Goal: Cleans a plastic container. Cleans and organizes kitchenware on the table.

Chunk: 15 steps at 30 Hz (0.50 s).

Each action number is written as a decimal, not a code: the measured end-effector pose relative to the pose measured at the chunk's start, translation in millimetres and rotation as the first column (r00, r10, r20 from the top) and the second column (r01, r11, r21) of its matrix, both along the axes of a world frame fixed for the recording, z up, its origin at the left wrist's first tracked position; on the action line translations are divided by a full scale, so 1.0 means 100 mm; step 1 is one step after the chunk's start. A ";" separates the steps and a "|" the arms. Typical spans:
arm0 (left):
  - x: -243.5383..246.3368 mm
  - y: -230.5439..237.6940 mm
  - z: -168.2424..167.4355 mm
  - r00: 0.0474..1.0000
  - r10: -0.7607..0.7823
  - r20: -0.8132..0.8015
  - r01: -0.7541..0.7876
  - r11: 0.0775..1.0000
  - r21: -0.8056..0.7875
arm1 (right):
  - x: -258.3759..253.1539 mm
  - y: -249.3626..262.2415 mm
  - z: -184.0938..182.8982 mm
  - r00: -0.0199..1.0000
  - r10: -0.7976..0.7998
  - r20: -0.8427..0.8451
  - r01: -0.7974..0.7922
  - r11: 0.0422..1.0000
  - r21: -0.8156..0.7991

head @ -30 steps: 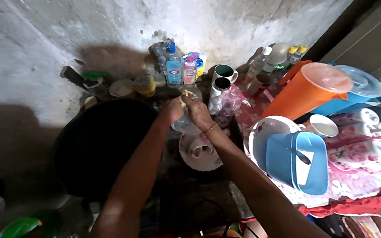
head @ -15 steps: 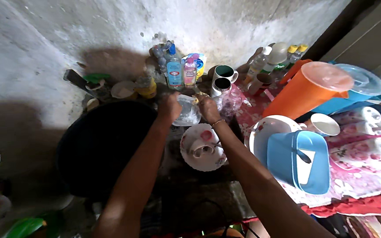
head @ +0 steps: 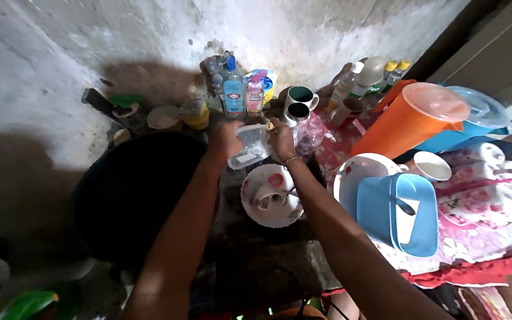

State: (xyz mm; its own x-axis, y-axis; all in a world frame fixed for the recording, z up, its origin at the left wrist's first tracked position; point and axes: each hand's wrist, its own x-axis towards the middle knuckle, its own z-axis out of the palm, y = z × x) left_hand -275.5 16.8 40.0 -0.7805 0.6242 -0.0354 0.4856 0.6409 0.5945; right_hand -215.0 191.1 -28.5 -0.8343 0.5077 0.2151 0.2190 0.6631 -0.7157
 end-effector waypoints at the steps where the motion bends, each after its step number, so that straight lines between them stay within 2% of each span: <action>1: 0.01 0.01 0.01 0.999 -0.023 0.038 0.027 0.994 -0.110 | -0.01 -0.04 0.05 0.998 0.030 -0.062 -0.024 0.995 0.102; 3: 0.03 0.07 -0.01 0.994 -0.025 0.103 0.049 0.970 -0.238 | -0.03 -0.15 0.16 0.972 0.143 -0.186 -0.083 0.951 0.298; 4: 0.05 0.10 -0.01 0.993 -0.006 0.115 0.034 0.971 -0.236 | -0.03 -0.23 0.23 0.949 0.215 -0.230 -0.117 0.919 0.376; 7: 0.11 0.11 0.01 0.997 0.058 0.058 -0.054 0.996 -0.070 | 0.01 -0.43 0.32 0.879 0.388 -0.276 -0.218 0.843 0.492; 10: 0.10 0.08 0.01 0.998 0.064 0.021 -0.065 0.996 0.055 | 0.07 -0.35 0.28 0.892 0.343 -0.295 -0.246 0.915 0.320; 12: 0.07 0.07 -0.03 0.996 0.085 0.010 -0.086 0.990 0.116 | 0.08 -0.21 0.19 0.917 0.247 -0.315 -0.185 0.959 0.212; 15: 0.07 0.07 0.01 0.990 0.127 0.062 -0.133 0.985 0.112 | 0.05 -0.11 0.15 0.952 0.178 -0.248 -0.145 0.979 0.146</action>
State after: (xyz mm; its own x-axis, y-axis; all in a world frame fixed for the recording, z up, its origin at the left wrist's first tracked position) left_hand -268.8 23.5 40.6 -0.8542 0.5197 -0.0130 0.3677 0.6217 0.6916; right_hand -209.5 180.0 -13.5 -0.8103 0.3257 0.4871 -0.0800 0.7619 -0.6427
